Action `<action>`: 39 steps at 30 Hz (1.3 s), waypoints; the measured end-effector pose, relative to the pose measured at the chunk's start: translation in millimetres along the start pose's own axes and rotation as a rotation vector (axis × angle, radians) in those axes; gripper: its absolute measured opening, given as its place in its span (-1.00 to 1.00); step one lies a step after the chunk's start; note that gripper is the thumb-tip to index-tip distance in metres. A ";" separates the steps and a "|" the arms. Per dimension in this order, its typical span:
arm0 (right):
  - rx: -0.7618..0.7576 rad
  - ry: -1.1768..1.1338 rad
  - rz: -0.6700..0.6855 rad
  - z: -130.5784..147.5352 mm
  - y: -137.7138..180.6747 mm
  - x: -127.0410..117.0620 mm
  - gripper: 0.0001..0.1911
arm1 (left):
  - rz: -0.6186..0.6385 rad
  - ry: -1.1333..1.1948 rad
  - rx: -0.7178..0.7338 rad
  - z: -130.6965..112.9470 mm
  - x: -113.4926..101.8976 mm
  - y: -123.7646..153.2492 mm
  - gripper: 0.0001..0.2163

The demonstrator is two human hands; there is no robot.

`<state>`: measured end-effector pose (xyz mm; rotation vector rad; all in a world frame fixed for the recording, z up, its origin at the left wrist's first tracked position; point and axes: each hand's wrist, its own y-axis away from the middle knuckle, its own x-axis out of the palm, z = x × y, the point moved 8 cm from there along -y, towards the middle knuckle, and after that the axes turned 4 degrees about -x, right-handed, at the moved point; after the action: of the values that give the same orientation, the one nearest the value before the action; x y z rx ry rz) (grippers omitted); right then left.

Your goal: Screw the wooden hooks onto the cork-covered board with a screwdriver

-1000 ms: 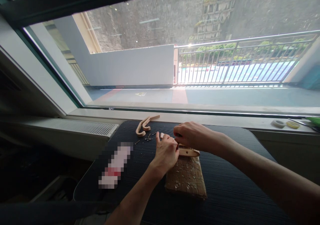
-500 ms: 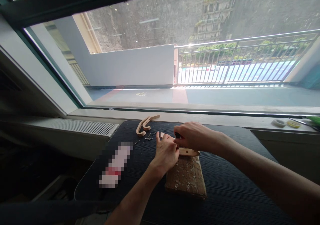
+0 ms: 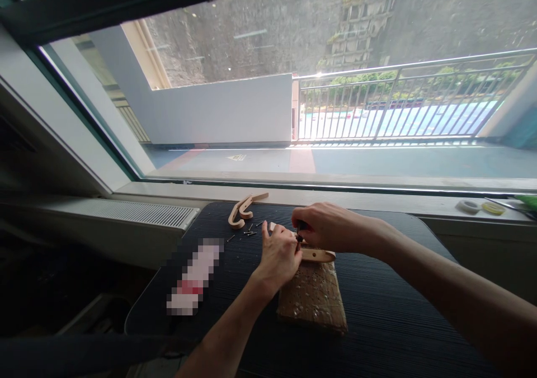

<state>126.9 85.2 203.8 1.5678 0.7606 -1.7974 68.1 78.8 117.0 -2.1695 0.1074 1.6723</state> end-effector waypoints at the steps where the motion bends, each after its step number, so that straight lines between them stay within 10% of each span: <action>1: 0.006 0.007 -0.001 0.0 0.1 -0.1 -0.84 | 0.001 0.000 0.001 -0.2 0.0 0.0 -0.90; 39: 0.009 0.094 0.113 11.1 -0.9 0.1 -0.82 | 0.046 0.008 -0.013 -0.8 2.1 -1.1 -0.88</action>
<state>119.2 77.3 205.1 1.6767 0.6938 -1.6585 69.7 79.8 115.5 -2.1991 0.1498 1.6934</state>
